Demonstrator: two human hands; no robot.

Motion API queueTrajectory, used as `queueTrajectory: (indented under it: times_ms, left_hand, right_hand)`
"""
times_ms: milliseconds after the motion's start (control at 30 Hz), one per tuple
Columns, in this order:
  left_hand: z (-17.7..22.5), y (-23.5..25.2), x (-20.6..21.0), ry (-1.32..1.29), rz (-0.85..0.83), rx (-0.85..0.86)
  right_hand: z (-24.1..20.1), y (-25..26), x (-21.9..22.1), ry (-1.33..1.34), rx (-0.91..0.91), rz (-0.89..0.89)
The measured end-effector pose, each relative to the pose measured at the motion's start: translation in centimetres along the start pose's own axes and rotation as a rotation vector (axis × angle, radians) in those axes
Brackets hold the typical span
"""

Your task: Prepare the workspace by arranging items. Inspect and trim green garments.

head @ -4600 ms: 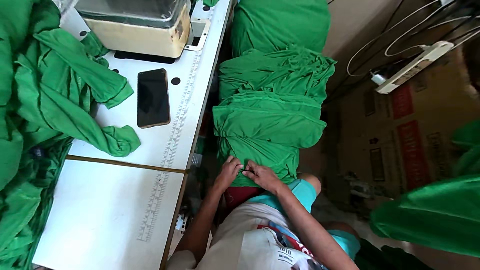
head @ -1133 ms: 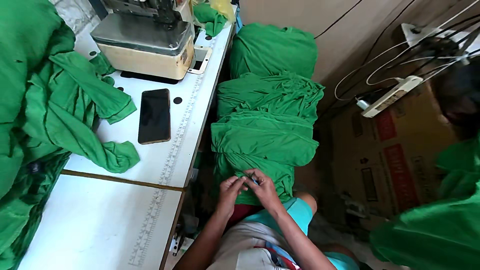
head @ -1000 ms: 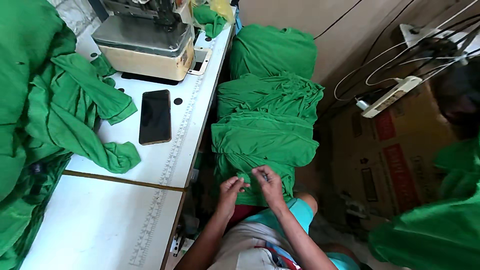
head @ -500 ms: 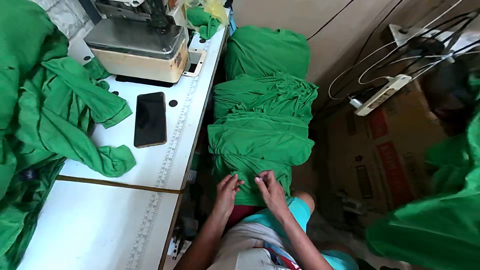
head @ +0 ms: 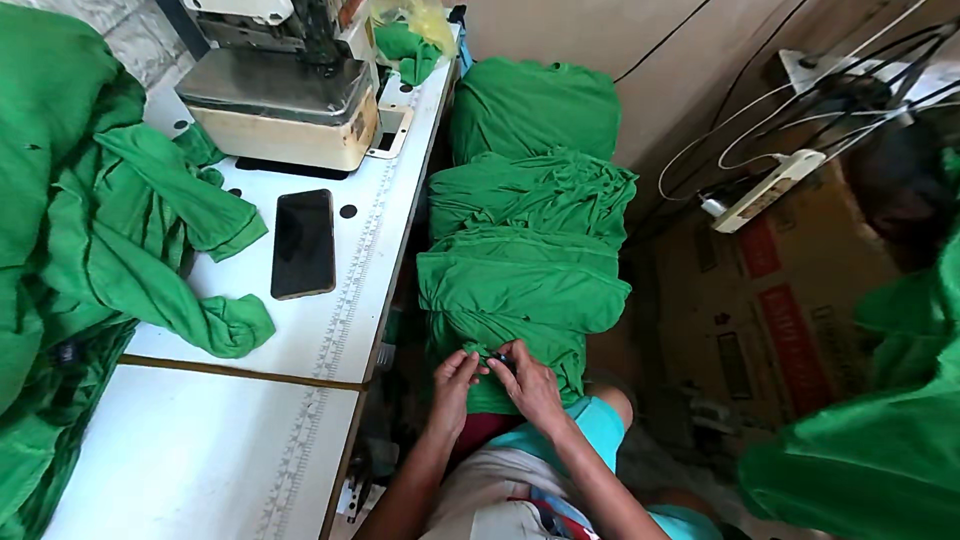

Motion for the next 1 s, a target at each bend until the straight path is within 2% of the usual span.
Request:
queueTrajectory:
  times_ms: [233,433,567,733,767,867,933,1000]
  left_hand:
    - [0.0,0.1,0.1,0.025,-0.005,-0.023]
    - [-0.1,0.0,0.1,0.016,-0.022,-0.011]
    - [-0.1,0.0,0.3,0.116,-0.024,0.017]
    - [-0.5,-0.3,-0.5,0.040,0.047,-0.090]
    - [-0.6,-0.3,-0.6,0.004,0.061,-0.113]
    - [-1.1,-0.2,-0.6,-0.067,0.064,-0.165]
    - [-1.1,-0.3,-0.5,-0.088,0.066,-0.194]
    - [-1.4,-0.4,-0.4,-0.107,0.086,-0.230]
  right_hand:
    - [0.1,0.3,0.7,0.091,0.074,-0.052]
    - [1.4,0.4,0.5,0.502,0.224,0.057]
    - [0.9,1.2,1.1,0.575,0.218,0.030]
    - [2.7,1.4,-1.4,0.605,0.276,0.337]
    - [3.1,1.3,-1.6,0.629,0.271,0.350]
    - [2.4,1.1,-0.9,0.615,0.245,0.158]
    - [1.8,0.9,0.4,0.469,0.225,0.003]
    - [1.4,0.6,0.8,0.319,0.188,-0.017]
Point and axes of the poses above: each hand's wrist, its own y-axis towards the middle knuckle, its own x-axis out of the palm, z = x × y, the point moved 9 cm from there along y, towards the middle knuckle, and after that the axes turned 10 degrees about y, right-handed, at the moved point
